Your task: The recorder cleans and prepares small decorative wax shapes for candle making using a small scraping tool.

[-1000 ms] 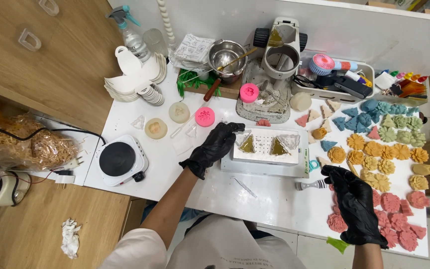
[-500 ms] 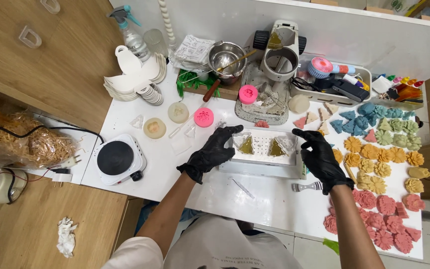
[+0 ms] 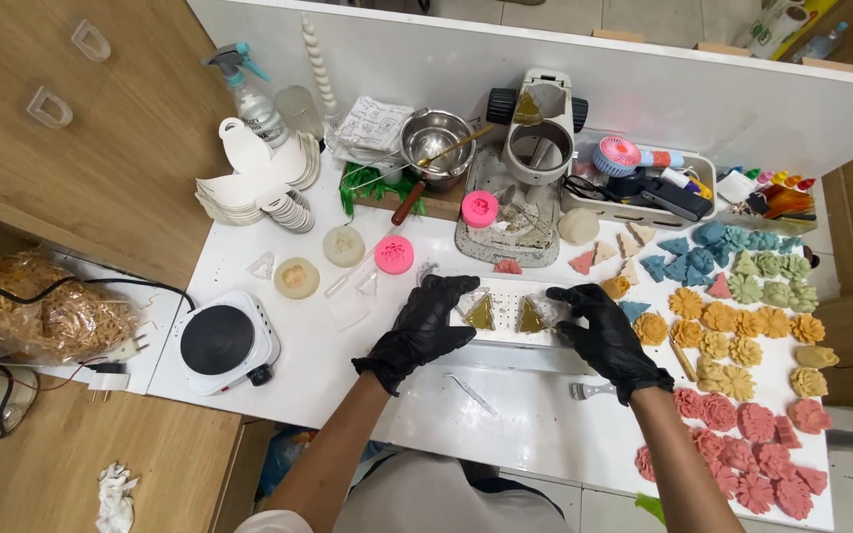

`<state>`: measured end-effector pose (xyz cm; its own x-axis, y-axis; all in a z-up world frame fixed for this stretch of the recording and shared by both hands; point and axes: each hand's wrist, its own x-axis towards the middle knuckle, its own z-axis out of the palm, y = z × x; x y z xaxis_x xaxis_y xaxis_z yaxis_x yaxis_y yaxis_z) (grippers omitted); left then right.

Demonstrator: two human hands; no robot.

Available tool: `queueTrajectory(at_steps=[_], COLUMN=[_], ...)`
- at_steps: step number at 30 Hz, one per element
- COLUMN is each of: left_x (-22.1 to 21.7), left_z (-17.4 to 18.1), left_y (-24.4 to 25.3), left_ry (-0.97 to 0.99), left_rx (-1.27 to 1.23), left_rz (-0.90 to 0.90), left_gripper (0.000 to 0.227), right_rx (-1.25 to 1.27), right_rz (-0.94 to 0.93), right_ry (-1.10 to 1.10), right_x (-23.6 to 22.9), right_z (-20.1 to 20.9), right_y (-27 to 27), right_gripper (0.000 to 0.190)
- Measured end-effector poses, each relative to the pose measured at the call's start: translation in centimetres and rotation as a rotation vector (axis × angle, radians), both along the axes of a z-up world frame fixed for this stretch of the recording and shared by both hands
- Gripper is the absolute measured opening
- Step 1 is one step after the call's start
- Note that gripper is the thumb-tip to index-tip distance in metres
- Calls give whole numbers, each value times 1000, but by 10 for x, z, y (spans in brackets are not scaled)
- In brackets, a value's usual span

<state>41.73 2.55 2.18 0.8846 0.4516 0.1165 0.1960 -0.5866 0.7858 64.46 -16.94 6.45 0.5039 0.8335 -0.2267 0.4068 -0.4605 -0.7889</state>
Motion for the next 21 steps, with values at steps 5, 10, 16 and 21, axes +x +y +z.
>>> queueTrajectory(at_steps=[5, 10, 16, 21], left_x=[3, 6, 11, 13], left_z=[2, -10, -3, 3], left_y=[-5, -6, -8, -9], left_ry=[75, -80, 16, 24], left_rx=[10, 143, 112, 105], left_rz=[37, -22, -34, -62], left_gripper=[79, 78, 79, 84], right_rx=[42, 33, -50, 167], right_rz=[63, 72, 48, 126], right_ry=[-121, -60, -55, -219], right_x=[-1, -8, -14, -15], right_z=[-15, -14, -3, 12], right_y=[-4, 0, 7, -8], right_gripper=[56, 56, 55, 66])
